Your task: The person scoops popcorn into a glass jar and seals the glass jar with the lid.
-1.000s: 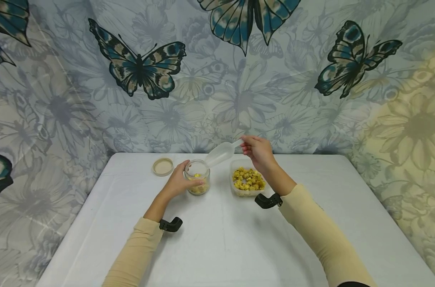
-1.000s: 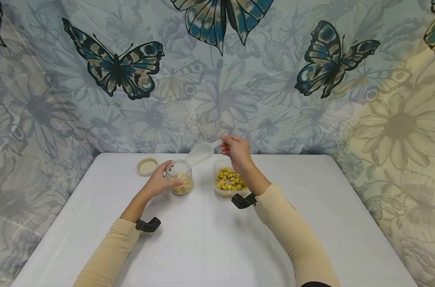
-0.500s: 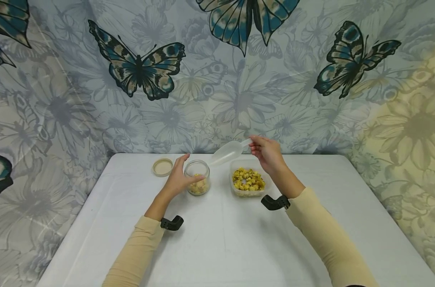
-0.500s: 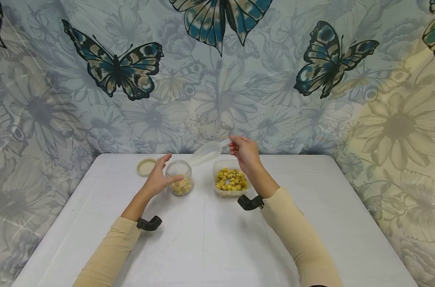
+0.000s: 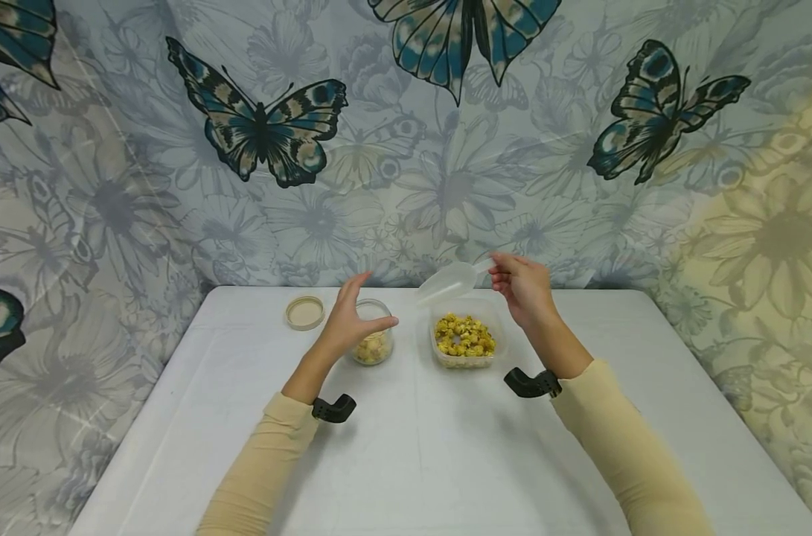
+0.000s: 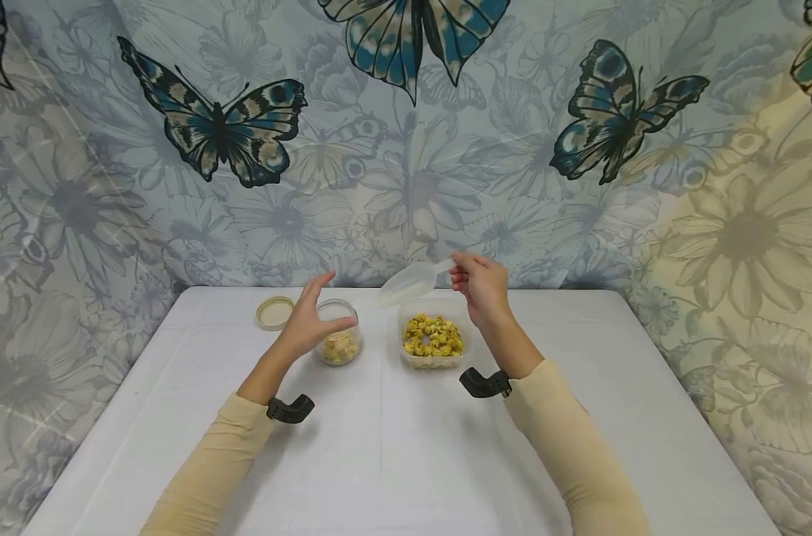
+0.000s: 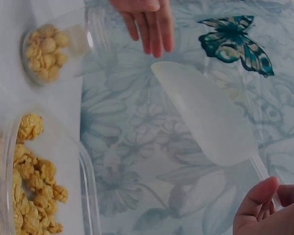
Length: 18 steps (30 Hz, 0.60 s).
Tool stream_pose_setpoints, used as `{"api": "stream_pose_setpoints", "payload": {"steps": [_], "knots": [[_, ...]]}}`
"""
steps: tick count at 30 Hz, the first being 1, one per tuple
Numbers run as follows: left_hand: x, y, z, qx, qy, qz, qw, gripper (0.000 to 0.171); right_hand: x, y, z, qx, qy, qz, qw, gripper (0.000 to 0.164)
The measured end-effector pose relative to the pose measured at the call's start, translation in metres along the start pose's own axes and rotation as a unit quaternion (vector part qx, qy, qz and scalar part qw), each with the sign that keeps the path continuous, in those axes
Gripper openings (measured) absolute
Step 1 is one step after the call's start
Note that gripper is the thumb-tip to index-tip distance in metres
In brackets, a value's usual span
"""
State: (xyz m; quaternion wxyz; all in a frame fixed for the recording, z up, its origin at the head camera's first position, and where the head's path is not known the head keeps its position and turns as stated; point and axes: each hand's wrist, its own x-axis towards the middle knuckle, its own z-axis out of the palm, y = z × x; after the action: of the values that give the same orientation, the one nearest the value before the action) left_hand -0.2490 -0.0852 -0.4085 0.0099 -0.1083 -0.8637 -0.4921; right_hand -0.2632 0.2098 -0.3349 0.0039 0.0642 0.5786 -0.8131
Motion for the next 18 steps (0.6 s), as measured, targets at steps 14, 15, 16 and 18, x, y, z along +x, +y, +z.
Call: {"api": "stream_pose_setpoints", "payload": {"steps": [14, 15, 16, 18], "knots": [[0.002, 0.022, 0.019, -0.017, -0.016, 0.05, 0.9985, 0.096, -0.004, -0.002, -0.024, -0.004, 0.04, -0.015, 0.999, 0.011], [0.002, 0.023, 0.021, -0.018, -0.019, 0.054, 0.9982, 0.096, -0.003, -0.001, -0.025, -0.007, 0.043, -0.017, 0.999, 0.011], [0.002, 0.025, 0.023, -0.018, -0.021, 0.058, 0.998, 0.096, -0.003, -0.001, -0.027, -0.009, 0.044, -0.018, 0.999, 0.011], [0.002, 0.027, 0.027, -0.018, -0.026, 0.066, 0.9973, 0.096, -0.003, -0.001, -0.031, -0.016, 0.046, -0.022, 0.999, 0.012]]}}
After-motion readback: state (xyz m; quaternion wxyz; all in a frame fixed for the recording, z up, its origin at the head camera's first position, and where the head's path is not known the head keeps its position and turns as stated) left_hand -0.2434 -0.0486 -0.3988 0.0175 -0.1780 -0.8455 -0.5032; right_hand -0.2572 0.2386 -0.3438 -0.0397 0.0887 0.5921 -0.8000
